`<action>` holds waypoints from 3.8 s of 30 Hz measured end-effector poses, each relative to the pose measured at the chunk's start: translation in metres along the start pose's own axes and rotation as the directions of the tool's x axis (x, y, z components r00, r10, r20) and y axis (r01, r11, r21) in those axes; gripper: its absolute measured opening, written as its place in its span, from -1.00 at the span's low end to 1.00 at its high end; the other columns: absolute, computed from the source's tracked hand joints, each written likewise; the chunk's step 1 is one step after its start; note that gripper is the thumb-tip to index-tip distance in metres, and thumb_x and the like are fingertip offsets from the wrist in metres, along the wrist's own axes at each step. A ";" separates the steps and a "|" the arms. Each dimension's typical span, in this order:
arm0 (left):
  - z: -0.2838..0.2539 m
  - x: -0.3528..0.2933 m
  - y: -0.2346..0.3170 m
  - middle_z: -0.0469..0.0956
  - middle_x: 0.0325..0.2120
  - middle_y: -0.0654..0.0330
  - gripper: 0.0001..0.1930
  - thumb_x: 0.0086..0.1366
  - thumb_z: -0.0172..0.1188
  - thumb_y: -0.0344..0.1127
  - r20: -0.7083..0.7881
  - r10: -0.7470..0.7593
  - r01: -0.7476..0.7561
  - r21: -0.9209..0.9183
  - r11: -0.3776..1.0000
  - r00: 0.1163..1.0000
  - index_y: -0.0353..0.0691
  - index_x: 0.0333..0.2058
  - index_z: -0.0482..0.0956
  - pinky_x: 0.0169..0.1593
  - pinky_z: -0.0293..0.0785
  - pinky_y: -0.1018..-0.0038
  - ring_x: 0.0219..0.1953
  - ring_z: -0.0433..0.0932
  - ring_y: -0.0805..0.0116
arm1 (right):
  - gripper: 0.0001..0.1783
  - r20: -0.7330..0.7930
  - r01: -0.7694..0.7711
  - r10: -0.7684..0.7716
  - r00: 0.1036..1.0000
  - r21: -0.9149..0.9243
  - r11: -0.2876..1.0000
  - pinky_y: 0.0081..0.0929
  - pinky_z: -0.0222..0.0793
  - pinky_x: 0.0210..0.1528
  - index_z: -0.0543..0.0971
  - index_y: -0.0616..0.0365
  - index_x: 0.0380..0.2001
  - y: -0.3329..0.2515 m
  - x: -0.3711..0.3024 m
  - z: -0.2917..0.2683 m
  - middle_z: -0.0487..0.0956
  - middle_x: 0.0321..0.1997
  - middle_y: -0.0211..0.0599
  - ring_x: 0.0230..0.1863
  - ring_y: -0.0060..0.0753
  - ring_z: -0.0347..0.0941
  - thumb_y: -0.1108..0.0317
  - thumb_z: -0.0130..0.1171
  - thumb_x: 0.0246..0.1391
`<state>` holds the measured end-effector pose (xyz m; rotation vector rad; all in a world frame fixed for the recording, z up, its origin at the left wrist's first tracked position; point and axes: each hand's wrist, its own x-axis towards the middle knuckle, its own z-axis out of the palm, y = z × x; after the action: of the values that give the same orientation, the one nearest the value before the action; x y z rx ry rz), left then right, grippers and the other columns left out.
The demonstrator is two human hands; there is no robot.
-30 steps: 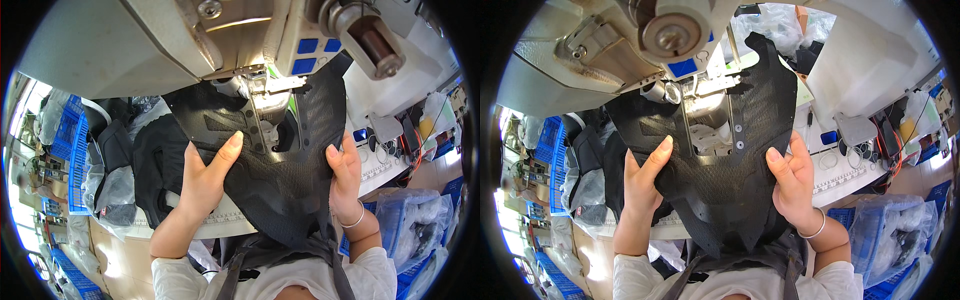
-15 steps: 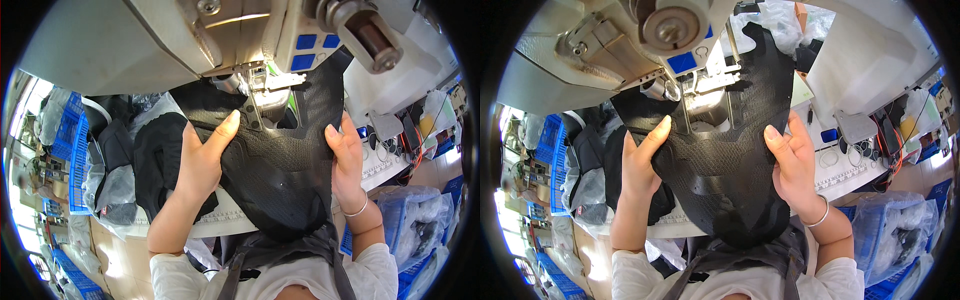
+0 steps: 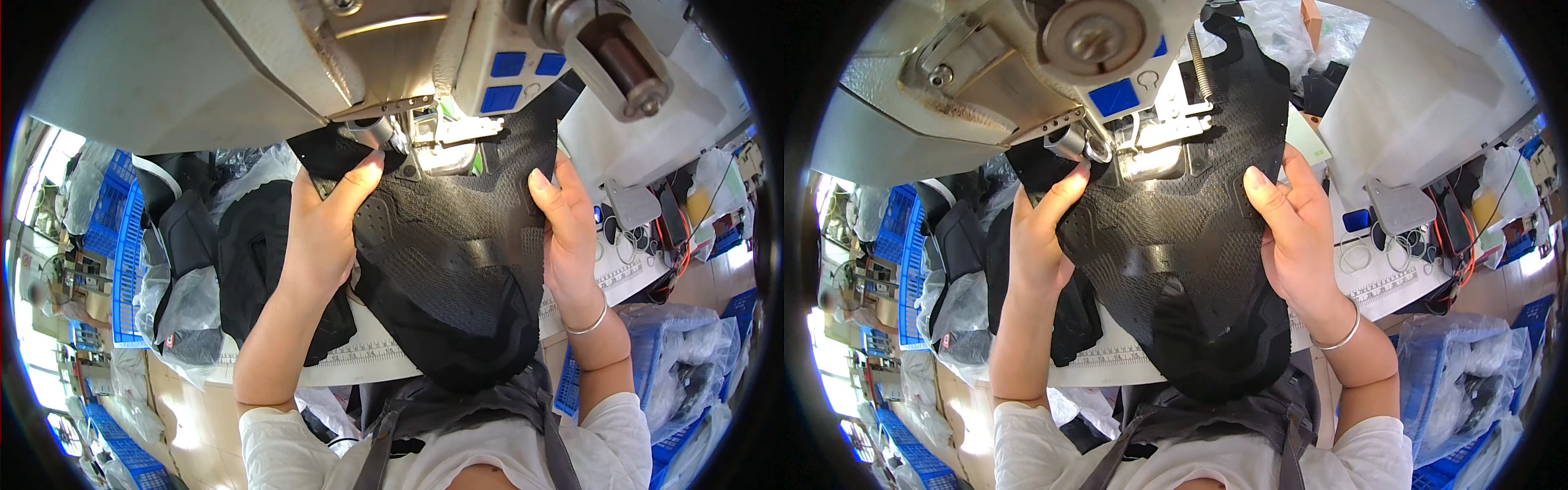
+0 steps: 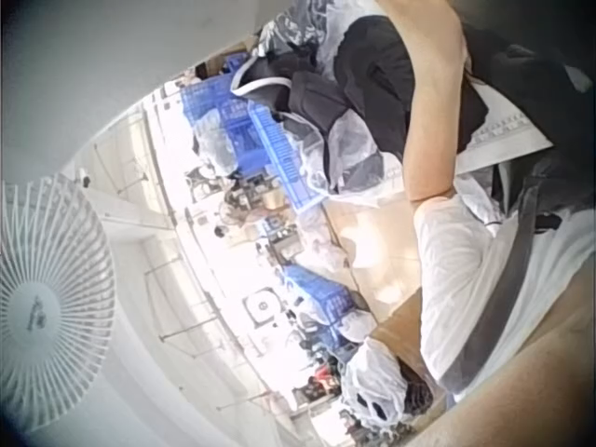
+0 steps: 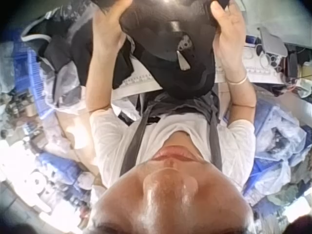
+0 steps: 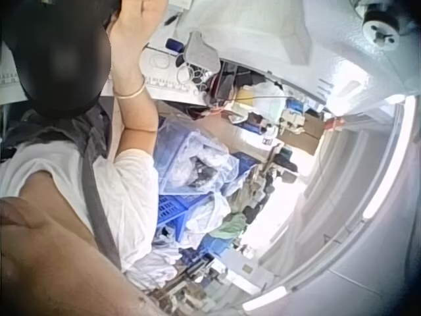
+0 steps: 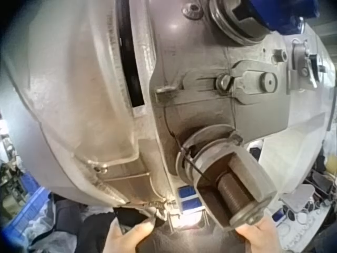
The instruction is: Stitching together black shoe upper components using an industrial sewing machine.
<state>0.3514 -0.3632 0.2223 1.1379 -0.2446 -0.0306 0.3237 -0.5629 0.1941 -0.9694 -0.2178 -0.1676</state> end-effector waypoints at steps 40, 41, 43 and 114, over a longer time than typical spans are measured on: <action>-0.030 -0.032 0.036 0.35 -0.78 0.25 -0.61 0.29 -0.14 -0.09 -0.157 0.160 -0.002 0.708 0.706 0.975 -0.36 -0.43 0.43 -0.81 0.10 0.71 -0.85 0.33 0.51 | -0.62 0.021 -0.057 0.062 0.998 -0.196 0.979 -0.74 0.23 -0.73 0.26 0.27 -0.05 -0.003 0.001 -0.001 0.50 -0.49 -0.34 -0.73 -0.64 0.34 0.32 -0.01 0.11; -0.029 -0.041 0.034 0.35 -0.80 0.25 -0.61 0.29 -0.15 -0.11 -0.148 0.142 0.006 0.714 0.700 0.979 -0.37 -0.44 0.42 -0.80 0.11 0.72 -0.85 0.34 0.52 | -0.62 0.015 -0.056 0.060 0.998 -0.199 0.979 -0.74 0.23 -0.73 0.26 0.27 -0.05 -0.004 -0.002 -0.002 0.50 -0.49 -0.34 -0.73 -0.64 0.34 0.32 -0.01 0.11; -0.035 -0.063 0.033 0.42 -0.78 0.26 -0.64 0.31 -0.15 -0.18 -0.025 -0.033 0.042 0.653 0.756 0.999 -0.34 -0.50 0.43 -0.72 0.13 0.78 -0.79 0.35 0.64 | -0.67 0.005 -0.101 0.103 0.995 -0.158 0.982 -0.71 0.25 -0.73 0.28 0.29 -0.13 -0.004 -0.007 -0.001 0.49 -0.55 -0.31 -0.76 -0.57 0.34 0.32 0.01 0.09; 0.017 -0.022 -0.008 0.47 -0.69 0.30 -0.80 0.16 0.13 -0.23 -0.190 -0.007 0.041 0.171 0.984 0.982 -0.23 -0.52 0.48 -0.71 0.19 0.70 -0.76 0.37 0.58 | -0.79 0.261 0.121 0.036 0.965 -0.559 0.820 -0.79 0.22 -0.46 0.41 0.25 -0.18 -0.034 0.027 -0.017 0.53 -0.51 -0.36 -0.49 -0.81 0.33 0.41 -0.02 0.12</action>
<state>0.3277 -0.3785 0.2174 1.3091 -0.0647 0.0787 0.3438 -0.5974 0.2188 -1.5962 -0.4500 -0.1478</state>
